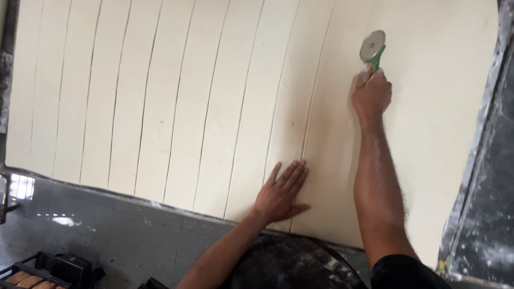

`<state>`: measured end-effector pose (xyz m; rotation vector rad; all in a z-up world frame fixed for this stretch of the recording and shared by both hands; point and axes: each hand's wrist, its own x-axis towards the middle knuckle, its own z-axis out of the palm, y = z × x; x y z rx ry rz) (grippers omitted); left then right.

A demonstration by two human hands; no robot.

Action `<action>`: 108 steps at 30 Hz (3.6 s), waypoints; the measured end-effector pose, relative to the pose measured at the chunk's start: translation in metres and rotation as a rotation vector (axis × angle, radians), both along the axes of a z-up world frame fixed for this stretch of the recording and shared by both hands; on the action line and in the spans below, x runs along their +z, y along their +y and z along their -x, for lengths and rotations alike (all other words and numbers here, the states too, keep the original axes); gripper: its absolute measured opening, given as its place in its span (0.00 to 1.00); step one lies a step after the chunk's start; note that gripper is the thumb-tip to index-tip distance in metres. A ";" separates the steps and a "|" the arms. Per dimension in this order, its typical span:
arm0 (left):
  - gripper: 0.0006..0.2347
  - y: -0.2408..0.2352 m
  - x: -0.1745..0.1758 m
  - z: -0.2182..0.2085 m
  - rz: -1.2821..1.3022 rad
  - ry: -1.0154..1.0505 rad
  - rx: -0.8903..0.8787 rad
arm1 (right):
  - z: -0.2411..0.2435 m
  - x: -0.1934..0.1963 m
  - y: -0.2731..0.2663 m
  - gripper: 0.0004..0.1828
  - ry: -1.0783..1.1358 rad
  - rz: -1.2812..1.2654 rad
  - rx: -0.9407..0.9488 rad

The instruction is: The person uses a green-handled pizza cutter to slice a large sheet of dough on a metal table. They first remove excess dough strips, then cut the main sheet into long vertical strips, and finally cut across those strips to create a grid of square pieces.

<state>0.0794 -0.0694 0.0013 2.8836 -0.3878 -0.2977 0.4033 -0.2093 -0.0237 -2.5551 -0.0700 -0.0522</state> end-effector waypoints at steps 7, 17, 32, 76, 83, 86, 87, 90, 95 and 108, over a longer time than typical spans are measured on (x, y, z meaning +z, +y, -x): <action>0.43 -0.013 0.009 0.036 0.000 0.042 0.025 | 0.104 0.011 -0.023 0.15 0.111 -0.018 -0.009; 0.43 -0.018 0.009 0.046 -0.053 0.051 0.004 | 0.253 0.026 -0.063 0.15 0.177 0.014 -0.003; 0.43 -0.017 0.010 0.058 0.025 -0.058 0.018 | 0.488 0.017 -0.142 0.19 0.559 0.026 -0.044; 0.42 -0.087 0.006 -0.040 0.007 -0.070 0.025 | -0.192 0.007 -0.038 0.13 0.008 -0.227 -0.129; 0.42 -0.088 0.006 -0.041 0.003 -0.072 0.026 | -0.243 -0.043 -0.052 0.15 -0.141 -0.024 -0.081; 0.42 -0.088 0.007 -0.041 0.026 -0.064 0.034 | -0.240 -0.047 -0.055 0.16 -0.092 -0.018 -0.087; 0.42 -0.088 0.007 -0.041 0.039 -0.063 0.038 | -0.233 -0.045 -0.057 0.15 -0.067 -0.019 -0.095; 0.42 -0.087 0.009 -0.040 0.064 -0.054 0.046 | -0.189 -0.039 -0.066 0.15 -0.097 0.011 -0.043; 0.43 -0.088 0.012 -0.037 0.082 -0.056 0.049 | -0.102 -0.019 -0.080 0.14 -0.011 0.007 -0.036; 0.43 -0.103 0.013 0.018 0.054 -0.062 0.019 | 0.087 0.004 -0.117 0.16 0.087 0.039 0.002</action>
